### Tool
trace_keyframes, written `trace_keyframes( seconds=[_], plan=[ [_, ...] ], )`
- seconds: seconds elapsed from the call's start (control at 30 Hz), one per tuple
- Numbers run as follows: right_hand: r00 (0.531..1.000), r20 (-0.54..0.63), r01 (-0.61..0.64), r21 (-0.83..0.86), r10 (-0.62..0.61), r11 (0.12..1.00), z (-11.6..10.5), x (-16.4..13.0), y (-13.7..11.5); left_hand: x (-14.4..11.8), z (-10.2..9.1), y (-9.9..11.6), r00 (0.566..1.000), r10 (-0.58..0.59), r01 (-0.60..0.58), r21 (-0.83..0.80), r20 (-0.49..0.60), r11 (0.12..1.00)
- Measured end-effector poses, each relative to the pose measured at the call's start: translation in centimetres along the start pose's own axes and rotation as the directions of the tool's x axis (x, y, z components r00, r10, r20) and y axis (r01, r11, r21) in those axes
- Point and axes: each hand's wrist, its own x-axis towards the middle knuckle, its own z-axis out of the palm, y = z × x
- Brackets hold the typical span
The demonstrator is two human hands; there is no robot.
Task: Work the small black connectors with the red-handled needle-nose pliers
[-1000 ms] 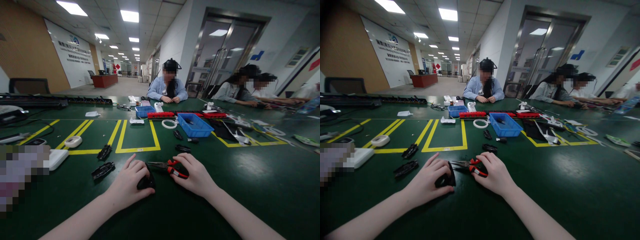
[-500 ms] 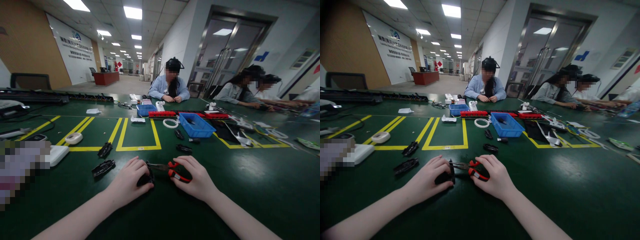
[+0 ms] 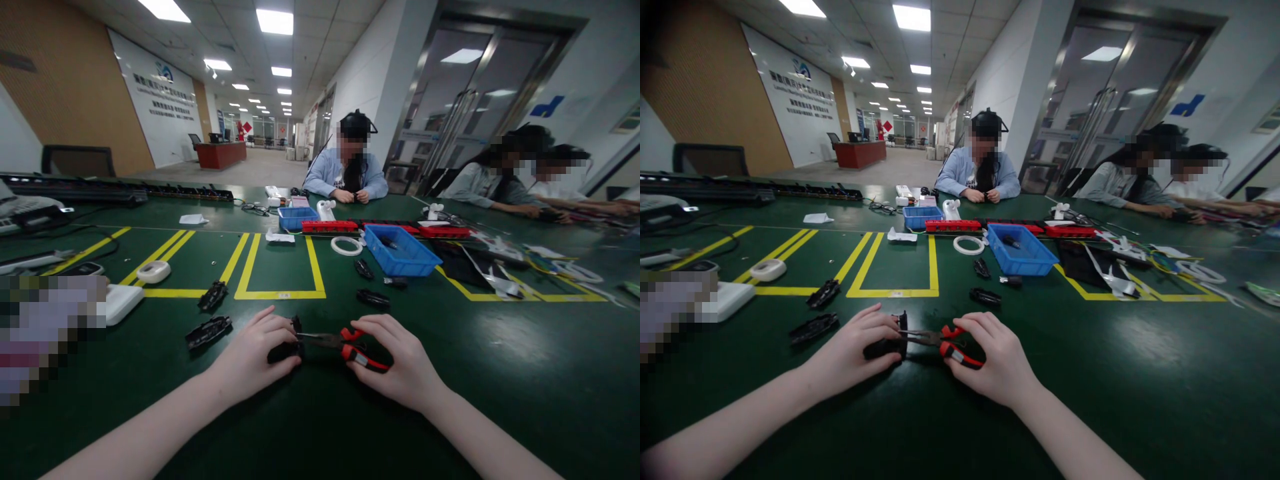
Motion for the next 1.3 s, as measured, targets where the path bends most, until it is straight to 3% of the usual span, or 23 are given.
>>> trace_keyframes(
  seconds=[0.37,0.97,1.3],
  plan=[
    [0.996,0.021,0.087,-0.04,-0.086,0.995,0.3,0.1,-0.2,-0.1,-0.1,0.6,1.0,-0.023,0.023,0.047,-0.004,0.999],
    [0.985,0.134,0.12,-0.111,-0.105,0.987,0.4,0.2,-0.7,0.0,-0.3,0.6,1.0,-0.011,0.011,0.031,0.008,0.999],
    [0.978,0.12,0.191,-0.168,-0.173,0.967,0.0,0.1,0.4,0.1,-0.2,0.4,0.999,0.017,-0.018,0.01,0.045,1.0]
  ],
)
